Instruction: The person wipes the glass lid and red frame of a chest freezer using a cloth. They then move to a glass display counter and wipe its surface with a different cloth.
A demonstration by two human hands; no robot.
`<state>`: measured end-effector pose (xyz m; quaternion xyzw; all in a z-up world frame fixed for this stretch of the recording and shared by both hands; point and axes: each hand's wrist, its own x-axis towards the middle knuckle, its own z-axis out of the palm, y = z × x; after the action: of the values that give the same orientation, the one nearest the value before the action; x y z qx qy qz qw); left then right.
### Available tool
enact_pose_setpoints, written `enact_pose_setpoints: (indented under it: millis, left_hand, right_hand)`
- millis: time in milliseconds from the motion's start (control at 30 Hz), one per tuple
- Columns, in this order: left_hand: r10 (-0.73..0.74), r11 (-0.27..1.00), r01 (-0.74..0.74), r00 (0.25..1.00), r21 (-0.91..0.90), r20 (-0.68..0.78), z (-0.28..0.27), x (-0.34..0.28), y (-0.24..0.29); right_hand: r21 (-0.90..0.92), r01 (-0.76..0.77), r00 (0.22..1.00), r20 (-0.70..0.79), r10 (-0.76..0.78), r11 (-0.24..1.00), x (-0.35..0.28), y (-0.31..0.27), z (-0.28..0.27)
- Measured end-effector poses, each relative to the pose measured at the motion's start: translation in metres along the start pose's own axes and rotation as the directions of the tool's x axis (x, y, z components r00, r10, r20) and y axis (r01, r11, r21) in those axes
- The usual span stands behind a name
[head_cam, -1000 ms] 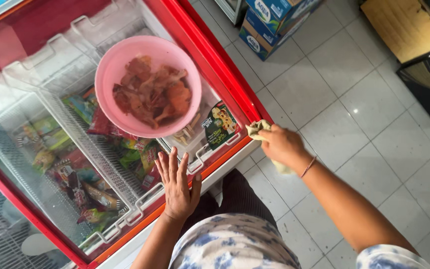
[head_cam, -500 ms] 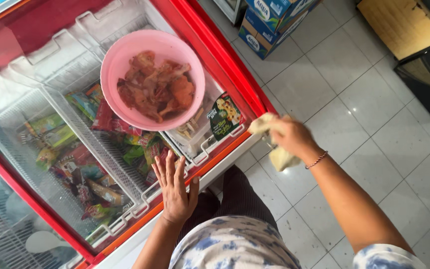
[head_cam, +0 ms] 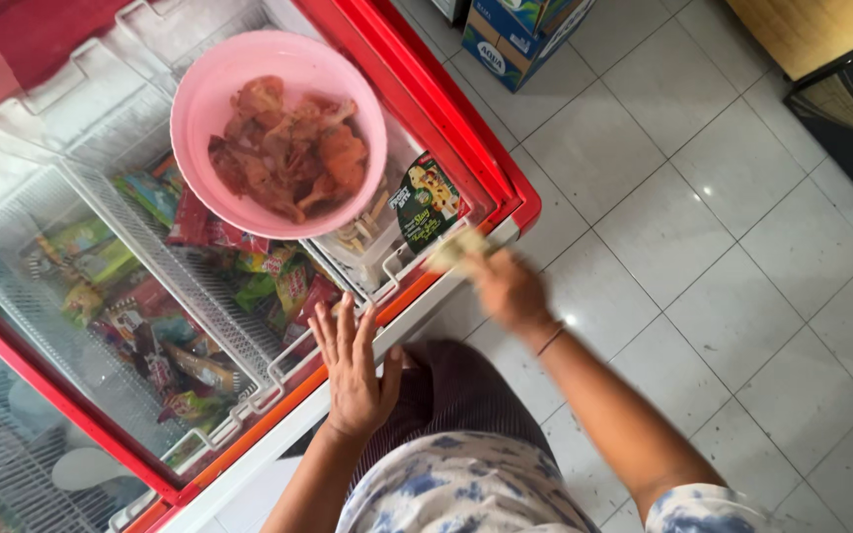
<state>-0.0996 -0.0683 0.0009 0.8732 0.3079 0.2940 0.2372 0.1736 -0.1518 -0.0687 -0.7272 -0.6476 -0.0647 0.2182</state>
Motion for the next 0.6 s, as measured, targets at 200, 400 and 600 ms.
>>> enact_pose_setpoints:
  millis: [200, 400, 600]
  left_hand:
    - [-0.082, 0.996, 0.082, 0.997, 0.043, -0.006, 0.005, -0.015, 0.004]
    - [-0.048, 0.998, 0.047, 0.998, 0.031, 0.041, 0.022, -0.025, 0.029]
    - [-0.045, 0.998, 0.044, 0.999, -0.050, -0.016, 0.019, -0.040, 0.047]
  right_hand:
    - [0.112, -0.344, 0.934, -0.063, 0.352, 0.932, -0.008, 0.011, 0.012]
    - [0.183, -0.138, 0.990, 0.055, 0.130, 0.973, -0.036, -0.052, 0.029]
    - [0.218, -0.534, 0.844, 0.194, 0.500, 0.817, -0.016, 0.041, 0.000]
